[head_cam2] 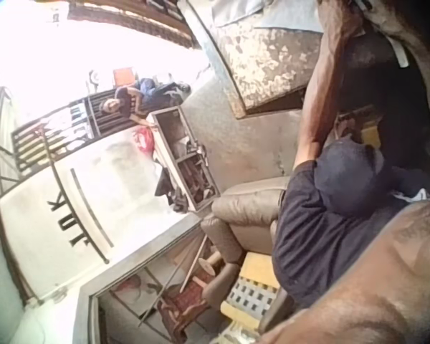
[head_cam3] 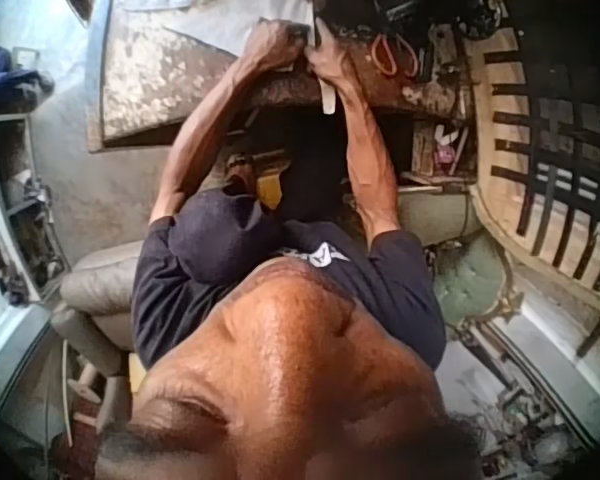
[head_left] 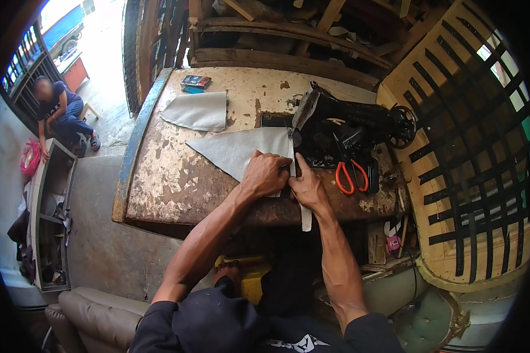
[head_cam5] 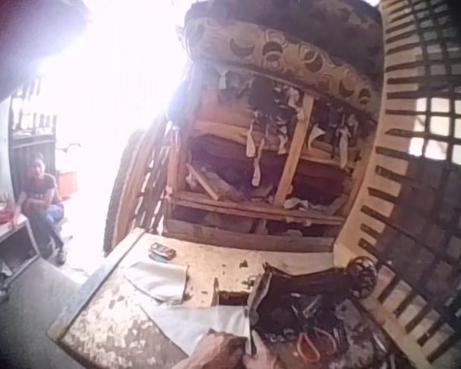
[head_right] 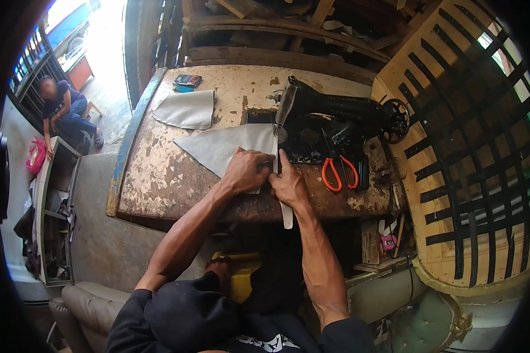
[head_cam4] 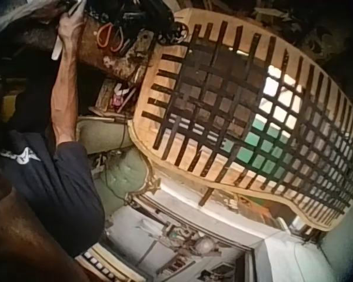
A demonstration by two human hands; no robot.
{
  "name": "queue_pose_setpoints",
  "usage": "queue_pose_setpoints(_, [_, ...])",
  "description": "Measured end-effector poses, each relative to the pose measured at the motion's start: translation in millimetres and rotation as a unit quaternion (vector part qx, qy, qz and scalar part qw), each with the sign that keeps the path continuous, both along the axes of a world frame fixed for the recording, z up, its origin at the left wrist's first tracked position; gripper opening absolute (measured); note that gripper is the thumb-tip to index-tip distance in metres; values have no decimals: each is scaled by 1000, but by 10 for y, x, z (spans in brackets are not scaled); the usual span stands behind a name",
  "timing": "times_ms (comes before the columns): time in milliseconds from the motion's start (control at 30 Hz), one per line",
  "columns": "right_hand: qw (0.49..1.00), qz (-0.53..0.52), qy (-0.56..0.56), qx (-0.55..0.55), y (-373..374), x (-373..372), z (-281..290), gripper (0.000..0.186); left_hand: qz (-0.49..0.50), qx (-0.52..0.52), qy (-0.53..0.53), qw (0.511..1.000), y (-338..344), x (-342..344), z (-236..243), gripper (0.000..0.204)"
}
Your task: The person cuts a strip of material using scissors, aligns fabric pieces together, and stitches them along the edges using a sewing machine.
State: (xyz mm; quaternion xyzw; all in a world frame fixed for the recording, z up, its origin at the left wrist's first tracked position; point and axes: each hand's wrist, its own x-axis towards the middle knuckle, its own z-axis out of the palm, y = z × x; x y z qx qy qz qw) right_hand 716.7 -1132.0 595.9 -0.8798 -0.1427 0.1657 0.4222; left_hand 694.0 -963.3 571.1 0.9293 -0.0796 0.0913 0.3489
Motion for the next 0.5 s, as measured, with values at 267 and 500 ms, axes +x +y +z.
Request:
queue_pose_setpoints(267, [999, 28, 19, -3, 6, 41, -41, 80, -8, -5, 8, 1000, 14, 50, -17, 43])
queue_pose_setpoints(500, [998, 36, -24, -55, -24, 77, -179, 78, -11, -35, -21, 999, -8, 28, -55, 38])
